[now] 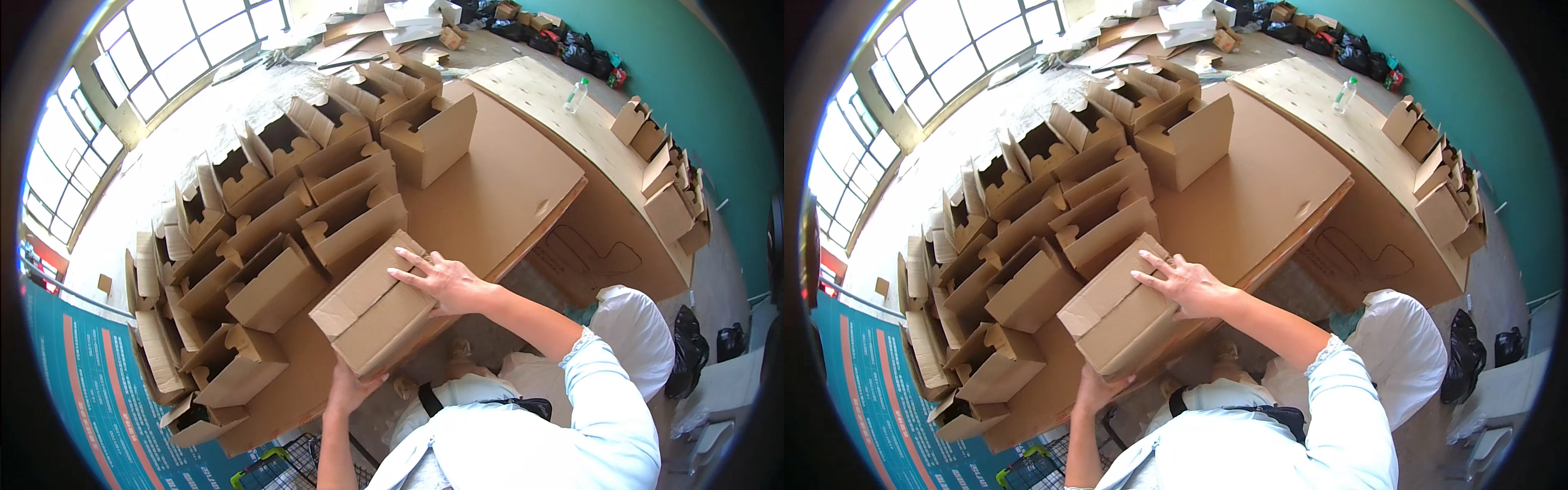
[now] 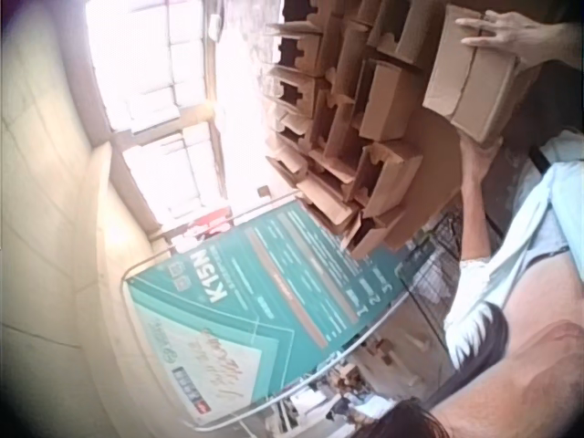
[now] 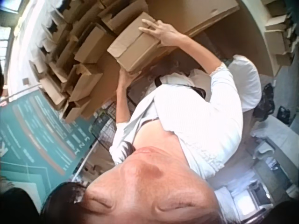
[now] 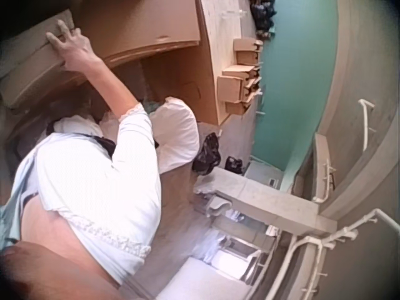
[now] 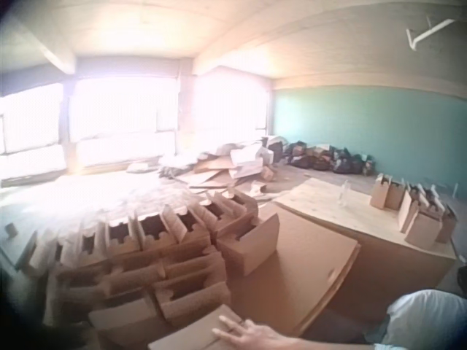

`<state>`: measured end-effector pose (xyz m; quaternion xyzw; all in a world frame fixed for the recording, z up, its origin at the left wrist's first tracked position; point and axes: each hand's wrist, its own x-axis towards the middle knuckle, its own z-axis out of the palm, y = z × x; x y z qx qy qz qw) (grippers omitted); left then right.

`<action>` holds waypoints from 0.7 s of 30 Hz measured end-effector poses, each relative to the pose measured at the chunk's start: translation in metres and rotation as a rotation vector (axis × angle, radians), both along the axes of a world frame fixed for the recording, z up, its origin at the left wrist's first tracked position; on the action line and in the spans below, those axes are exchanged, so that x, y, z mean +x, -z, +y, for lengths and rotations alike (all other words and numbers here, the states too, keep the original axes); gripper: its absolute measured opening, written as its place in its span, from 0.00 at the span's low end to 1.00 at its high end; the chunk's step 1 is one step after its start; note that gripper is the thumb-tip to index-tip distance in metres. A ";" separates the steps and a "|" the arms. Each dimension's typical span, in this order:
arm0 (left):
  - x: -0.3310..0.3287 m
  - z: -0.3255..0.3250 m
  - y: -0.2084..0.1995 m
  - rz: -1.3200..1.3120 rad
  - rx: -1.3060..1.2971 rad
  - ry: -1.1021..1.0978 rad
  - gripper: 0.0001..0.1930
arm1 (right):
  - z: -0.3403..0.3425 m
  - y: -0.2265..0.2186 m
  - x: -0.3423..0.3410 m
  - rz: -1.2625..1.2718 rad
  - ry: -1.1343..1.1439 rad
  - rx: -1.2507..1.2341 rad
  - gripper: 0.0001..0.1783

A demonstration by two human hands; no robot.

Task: The person takes plastic bottles from a shopping cart and places them into cardboard boxes on a table, then moves the filled boxes to a different section of the table.

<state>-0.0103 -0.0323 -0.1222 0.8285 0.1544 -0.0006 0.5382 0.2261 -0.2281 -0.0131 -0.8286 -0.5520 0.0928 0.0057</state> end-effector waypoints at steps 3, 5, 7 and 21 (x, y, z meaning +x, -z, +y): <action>0.034 -0.040 -0.010 -0.029 -0.052 0.042 0.52 | -0.048 -0.002 0.026 -0.010 0.044 0.033 0.64; 0.066 -0.064 0.002 -0.077 0.033 0.059 0.51 | -0.079 -0.004 0.049 -0.039 0.093 0.009 0.64; 0.106 -0.089 0.021 -0.034 -0.013 0.018 0.51 | -0.104 0.001 0.083 -0.082 0.099 0.044 0.63; 0.320 -0.145 0.052 -0.068 0.406 -0.383 0.18 | -0.197 0.048 0.345 -0.196 0.101 0.729 0.55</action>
